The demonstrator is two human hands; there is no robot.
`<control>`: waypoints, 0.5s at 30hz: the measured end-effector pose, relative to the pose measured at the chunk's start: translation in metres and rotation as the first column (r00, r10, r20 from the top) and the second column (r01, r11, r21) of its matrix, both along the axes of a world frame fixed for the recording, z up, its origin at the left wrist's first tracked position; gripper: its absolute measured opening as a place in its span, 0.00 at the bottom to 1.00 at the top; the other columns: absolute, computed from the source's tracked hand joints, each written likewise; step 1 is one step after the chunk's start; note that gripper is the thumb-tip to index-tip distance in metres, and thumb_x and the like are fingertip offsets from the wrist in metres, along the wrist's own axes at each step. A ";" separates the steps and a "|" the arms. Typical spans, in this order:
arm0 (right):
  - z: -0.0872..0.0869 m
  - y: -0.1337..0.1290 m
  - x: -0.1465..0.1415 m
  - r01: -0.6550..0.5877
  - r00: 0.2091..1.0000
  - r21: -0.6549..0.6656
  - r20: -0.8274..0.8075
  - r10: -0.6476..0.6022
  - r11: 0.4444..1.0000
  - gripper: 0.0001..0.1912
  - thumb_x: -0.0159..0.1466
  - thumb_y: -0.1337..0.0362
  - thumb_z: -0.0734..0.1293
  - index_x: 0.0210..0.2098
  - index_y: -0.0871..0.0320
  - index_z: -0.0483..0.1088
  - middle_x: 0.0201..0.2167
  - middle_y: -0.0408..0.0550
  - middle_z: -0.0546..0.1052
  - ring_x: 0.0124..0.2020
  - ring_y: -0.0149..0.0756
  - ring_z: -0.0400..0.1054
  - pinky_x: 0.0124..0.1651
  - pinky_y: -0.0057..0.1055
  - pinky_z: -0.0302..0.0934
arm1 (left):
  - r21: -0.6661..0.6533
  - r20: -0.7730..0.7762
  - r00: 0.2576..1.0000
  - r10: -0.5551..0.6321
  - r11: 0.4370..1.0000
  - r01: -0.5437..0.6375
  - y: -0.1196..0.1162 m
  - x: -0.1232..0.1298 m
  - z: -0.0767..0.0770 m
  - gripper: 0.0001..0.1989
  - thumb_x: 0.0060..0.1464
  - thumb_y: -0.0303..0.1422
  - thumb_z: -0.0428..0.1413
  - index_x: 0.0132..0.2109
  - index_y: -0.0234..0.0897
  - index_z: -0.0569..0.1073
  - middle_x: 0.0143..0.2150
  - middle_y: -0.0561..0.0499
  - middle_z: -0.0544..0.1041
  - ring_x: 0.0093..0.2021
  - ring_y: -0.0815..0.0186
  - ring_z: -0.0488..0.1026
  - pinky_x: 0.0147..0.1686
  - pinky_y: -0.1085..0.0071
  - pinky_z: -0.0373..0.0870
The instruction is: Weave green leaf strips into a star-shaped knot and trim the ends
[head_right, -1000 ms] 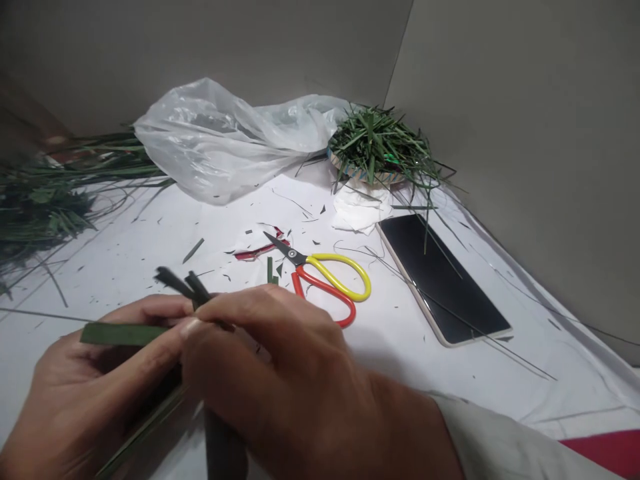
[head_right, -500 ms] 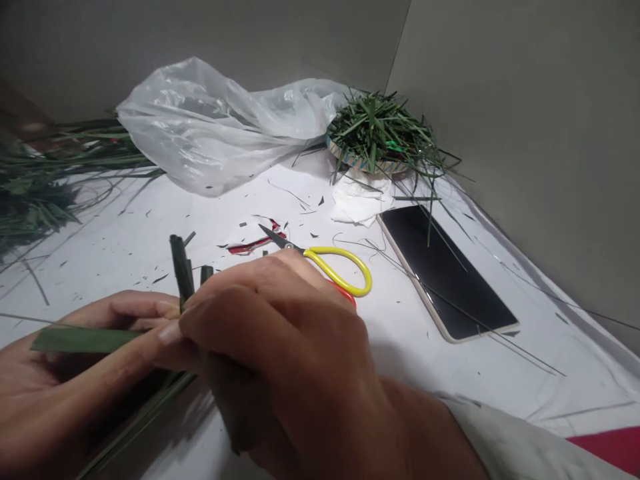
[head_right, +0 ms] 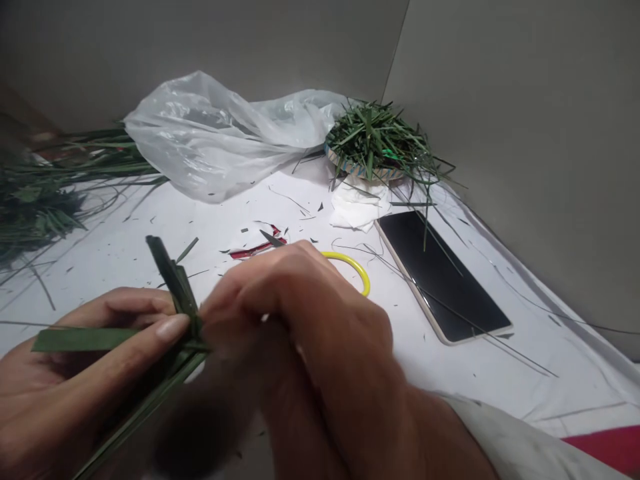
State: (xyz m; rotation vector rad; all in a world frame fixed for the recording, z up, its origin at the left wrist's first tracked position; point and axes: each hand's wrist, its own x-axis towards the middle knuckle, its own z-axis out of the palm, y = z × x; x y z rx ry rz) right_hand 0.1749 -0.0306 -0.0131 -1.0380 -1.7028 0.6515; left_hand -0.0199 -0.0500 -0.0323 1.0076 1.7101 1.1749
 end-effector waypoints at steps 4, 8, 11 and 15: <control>-0.008 0.012 -0.005 -0.075 0.997 -0.183 -0.008 0.075 0.980 0.02 0.68 0.62 0.66 0.37 0.50 0.69 0.25 0.40 0.70 0.29 0.34 0.70 0.29 0.29 0.65 | 0.004 -0.023 0.999 -0.036 0.999 0.036 0.002 0.003 0.004 0.12 0.37 0.44 0.71 0.30 0.48 0.80 0.21 0.57 0.79 0.19 0.65 0.74 0.15 0.80 0.67; -0.008 0.018 -0.011 -0.224 0.974 -0.194 -0.065 0.215 0.955 0.07 0.63 0.65 0.71 0.35 0.56 0.68 0.25 0.36 0.66 0.25 0.26 0.61 0.30 0.24 0.61 | -0.004 -0.081 0.990 -0.112 0.994 0.112 0.005 0.008 0.007 0.11 0.37 0.44 0.71 0.27 0.47 0.80 0.21 0.53 0.81 0.20 0.61 0.77 0.16 0.77 0.71; -0.006 0.020 -0.011 -0.200 0.980 -0.148 -0.049 0.195 0.969 0.10 0.61 0.74 0.68 0.27 0.58 0.65 0.24 0.34 0.65 0.23 0.22 0.55 0.31 0.21 0.59 | 0.015 -0.081 0.988 -0.129 0.991 0.131 0.004 0.008 0.008 0.12 0.38 0.45 0.70 0.26 0.45 0.81 0.21 0.52 0.81 0.20 0.63 0.77 0.16 0.79 0.71; -0.006 0.022 -0.008 -0.245 0.969 -0.183 -0.075 0.235 0.952 0.08 0.63 0.73 0.68 0.30 0.57 0.67 0.23 0.32 0.64 0.23 0.20 0.57 0.30 0.18 0.58 | -0.091 0.058 0.990 -0.126 0.987 0.131 0.000 0.002 0.005 0.13 0.41 0.46 0.70 0.31 0.46 0.80 0.23 0.53 0.82 0.22 0.62 0.78 0.18 0.77 0.72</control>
